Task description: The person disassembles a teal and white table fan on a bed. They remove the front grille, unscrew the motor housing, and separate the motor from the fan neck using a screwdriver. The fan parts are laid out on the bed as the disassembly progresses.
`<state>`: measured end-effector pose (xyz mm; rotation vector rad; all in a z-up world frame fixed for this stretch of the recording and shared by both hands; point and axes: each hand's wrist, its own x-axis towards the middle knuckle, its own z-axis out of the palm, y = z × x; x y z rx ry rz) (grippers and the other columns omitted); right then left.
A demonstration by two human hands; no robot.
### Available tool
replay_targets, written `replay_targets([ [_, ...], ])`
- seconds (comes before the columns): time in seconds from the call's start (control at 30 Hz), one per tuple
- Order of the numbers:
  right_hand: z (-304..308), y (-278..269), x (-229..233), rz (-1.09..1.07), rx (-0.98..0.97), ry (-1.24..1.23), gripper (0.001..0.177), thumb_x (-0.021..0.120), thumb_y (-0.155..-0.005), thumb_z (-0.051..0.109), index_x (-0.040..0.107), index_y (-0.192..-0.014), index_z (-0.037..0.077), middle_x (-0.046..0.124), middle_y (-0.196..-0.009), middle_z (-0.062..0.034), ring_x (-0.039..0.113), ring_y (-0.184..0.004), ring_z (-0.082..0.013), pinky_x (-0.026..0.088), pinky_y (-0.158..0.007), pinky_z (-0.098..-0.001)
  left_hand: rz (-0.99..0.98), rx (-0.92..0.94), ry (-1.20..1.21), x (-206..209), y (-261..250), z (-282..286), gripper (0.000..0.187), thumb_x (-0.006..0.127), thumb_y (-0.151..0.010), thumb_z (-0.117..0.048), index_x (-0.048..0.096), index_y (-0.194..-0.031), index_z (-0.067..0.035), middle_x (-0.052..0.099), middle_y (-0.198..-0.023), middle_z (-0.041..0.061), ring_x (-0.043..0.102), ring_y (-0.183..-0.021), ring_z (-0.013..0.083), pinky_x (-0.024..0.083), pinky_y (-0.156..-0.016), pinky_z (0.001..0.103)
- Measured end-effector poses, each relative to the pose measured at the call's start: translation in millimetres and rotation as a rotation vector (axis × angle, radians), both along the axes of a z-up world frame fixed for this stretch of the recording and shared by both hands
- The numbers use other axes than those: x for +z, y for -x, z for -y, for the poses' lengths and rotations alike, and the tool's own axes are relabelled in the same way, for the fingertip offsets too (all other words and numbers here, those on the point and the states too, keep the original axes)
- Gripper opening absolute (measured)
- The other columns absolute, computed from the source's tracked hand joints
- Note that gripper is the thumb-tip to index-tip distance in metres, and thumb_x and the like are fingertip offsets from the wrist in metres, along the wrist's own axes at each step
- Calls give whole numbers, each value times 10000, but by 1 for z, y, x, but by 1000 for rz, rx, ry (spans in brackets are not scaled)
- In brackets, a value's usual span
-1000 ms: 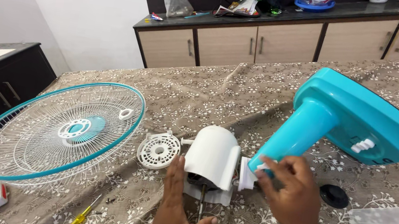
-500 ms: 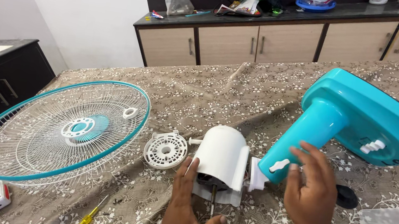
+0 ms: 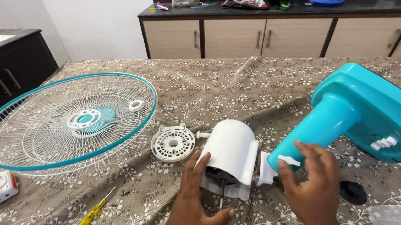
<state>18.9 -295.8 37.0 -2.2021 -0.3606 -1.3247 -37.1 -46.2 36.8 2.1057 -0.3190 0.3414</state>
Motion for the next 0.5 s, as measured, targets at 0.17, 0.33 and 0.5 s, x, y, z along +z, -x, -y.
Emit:
replay_targets([
  [0.17,-1,0,-4,-163,82,-59,184,720,-887,50,772,-1048,123,696,-1080,-89,678,-949,-248,552,-813,-383,-110,23,34,-1,0,1,1219,879,-604,-356,189,-1602,-242,138,-1692,132,271,-1529,395,354,-1177,569],
  [0.33,0,0,2,-18,178,-22,232,593,-815,-112,663,-807,110,687,-1259,-138,665,-1052,-281,554,-830,-364,-45,-1,66,-4,-1,0,1215,889,-612,-355,204,-1606,-216,137,-1690,153,281,-1528,409,361,-1182,567],
  [0.5,-6,2,3,-145,12,-137,304,825,-824,142,674,-1064,31,674,-1067,-119,662,-950,-263,549,-828,-398,-6,-15,81,-7,-2,-1,1205,888,-616,-360,218,-1606,-209,136,-1699,164,288,-1534,413,370,-1190,565],
])
